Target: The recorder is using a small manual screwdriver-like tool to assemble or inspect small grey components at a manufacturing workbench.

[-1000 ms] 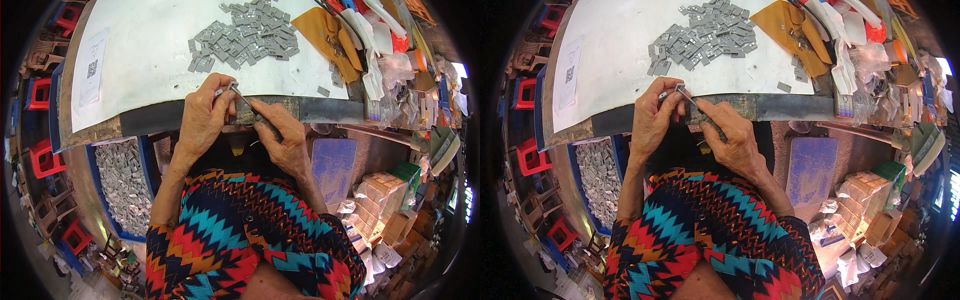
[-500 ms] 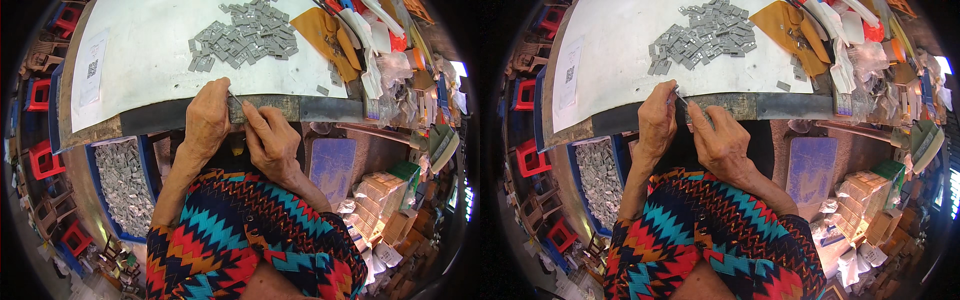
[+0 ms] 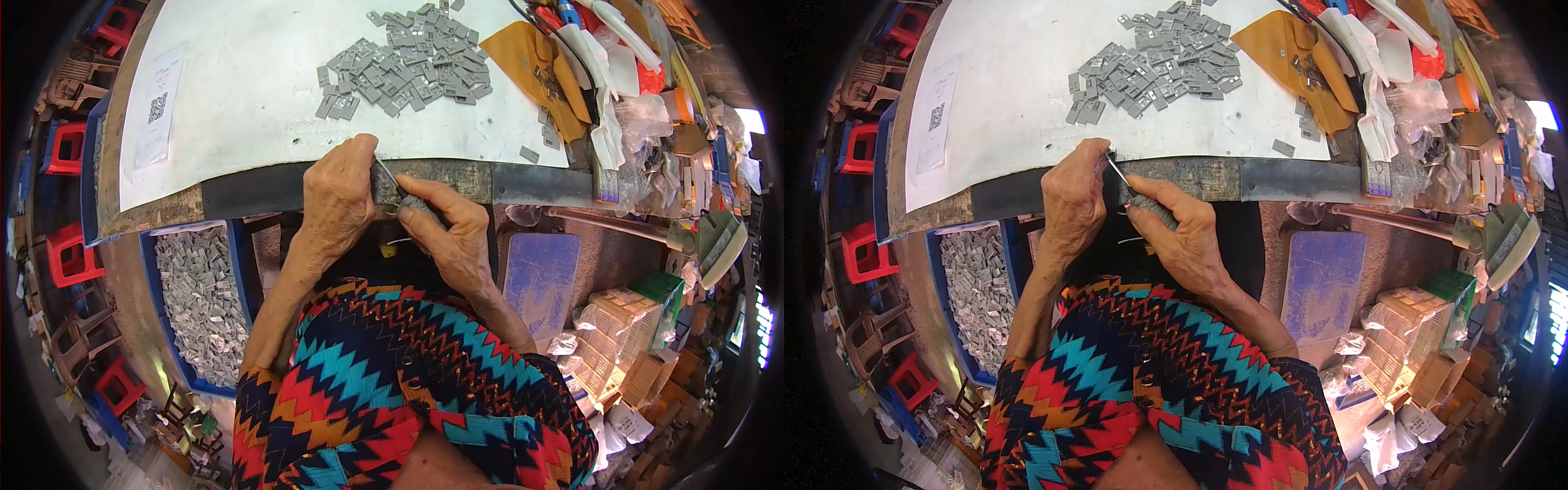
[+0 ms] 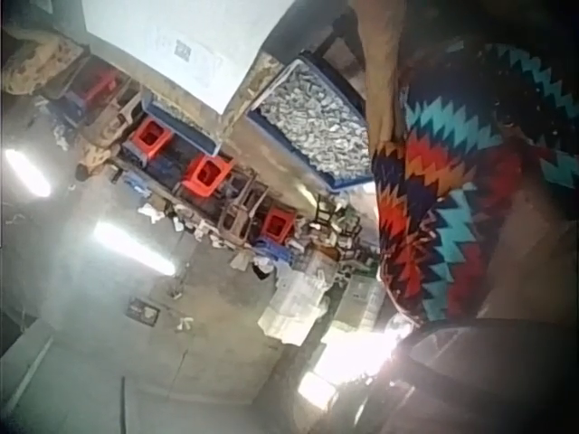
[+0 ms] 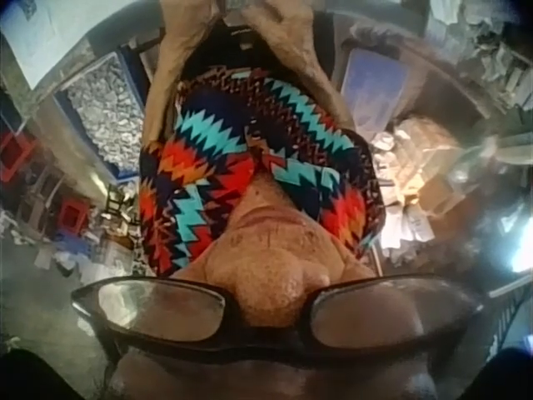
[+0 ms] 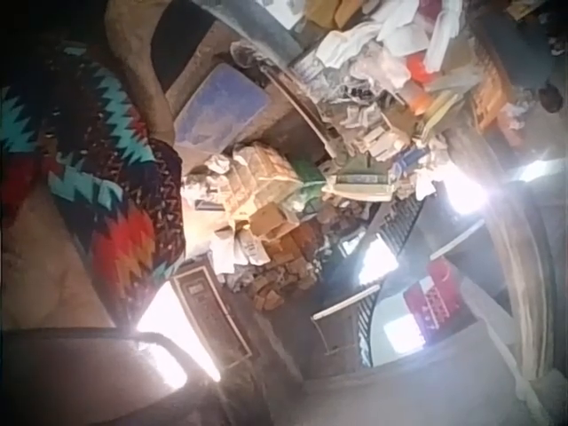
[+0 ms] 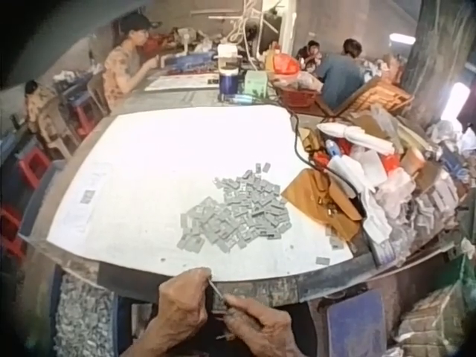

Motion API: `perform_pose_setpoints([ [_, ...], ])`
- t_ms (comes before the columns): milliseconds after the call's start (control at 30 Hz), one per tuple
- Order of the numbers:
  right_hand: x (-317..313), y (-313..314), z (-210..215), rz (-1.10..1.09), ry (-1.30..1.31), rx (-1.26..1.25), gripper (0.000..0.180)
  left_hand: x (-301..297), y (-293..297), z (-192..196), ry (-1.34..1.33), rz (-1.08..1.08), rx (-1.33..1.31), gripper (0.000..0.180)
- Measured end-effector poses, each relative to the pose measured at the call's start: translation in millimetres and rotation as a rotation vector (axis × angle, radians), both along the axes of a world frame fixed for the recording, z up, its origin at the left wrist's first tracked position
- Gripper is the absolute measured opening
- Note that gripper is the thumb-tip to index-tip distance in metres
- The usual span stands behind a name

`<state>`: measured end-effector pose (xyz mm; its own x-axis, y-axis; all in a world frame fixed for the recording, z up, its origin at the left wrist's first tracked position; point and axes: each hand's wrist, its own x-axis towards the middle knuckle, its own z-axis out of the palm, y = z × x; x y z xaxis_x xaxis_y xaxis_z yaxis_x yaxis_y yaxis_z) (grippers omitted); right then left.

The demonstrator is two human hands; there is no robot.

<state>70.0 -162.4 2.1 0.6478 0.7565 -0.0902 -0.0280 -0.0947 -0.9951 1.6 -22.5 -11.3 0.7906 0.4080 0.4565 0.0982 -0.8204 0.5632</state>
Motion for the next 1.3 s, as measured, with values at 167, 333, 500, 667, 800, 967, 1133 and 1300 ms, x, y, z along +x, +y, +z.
perform_pose_setpoints([
  [167,-2.7,4.3,-0.9,0.231,-0.332,-0.021,0.036,-38.3,9.9,2.9,0.126,0.035,-0.130,0.022],
  [333,0.7,-5.8,-8.3,0.369,-0.221,-0.067,0.035,-127.0,33.7,-7.4,0.226,0.353,-0.144,0.028],
  [500,4.6,-12.1,-13.8,0.299,-0.206,-0.004,0.034,-234.0,42.8,-16.3,0.588,0.820,-0.127,0.020],
  [667,8.1,-14.6,-12.0,0.298,-0.105,-0.042,0.034,-299.0,42.3,-45.9,0.604,0.761,0.172,0.021],
  [800,8.6,-16.2,-8.7,0.307,-0.097,-0.113,0.033,-282.5,38.1,-31.2,1.047,0.964,0.184,0.025],
  [967,11.4,-14.6,-7.9,0.270,-0.136,-0.077,0.033,-156.0,49.3,12.4,0.161,0.635,0.184,0.018],
  [1133,13.6,-17.4,-5.6,0.230,-0.172,-0.059,0.034,-26.9,55.2,21.9,0.060,0.258,-0.142,0.013],
  [1300,14.5,-18.1,0.6,0.243,-0.218,0.000,0.033,18.2,72.0,-14.9,0.231,0.278,0.022,0.021],
])
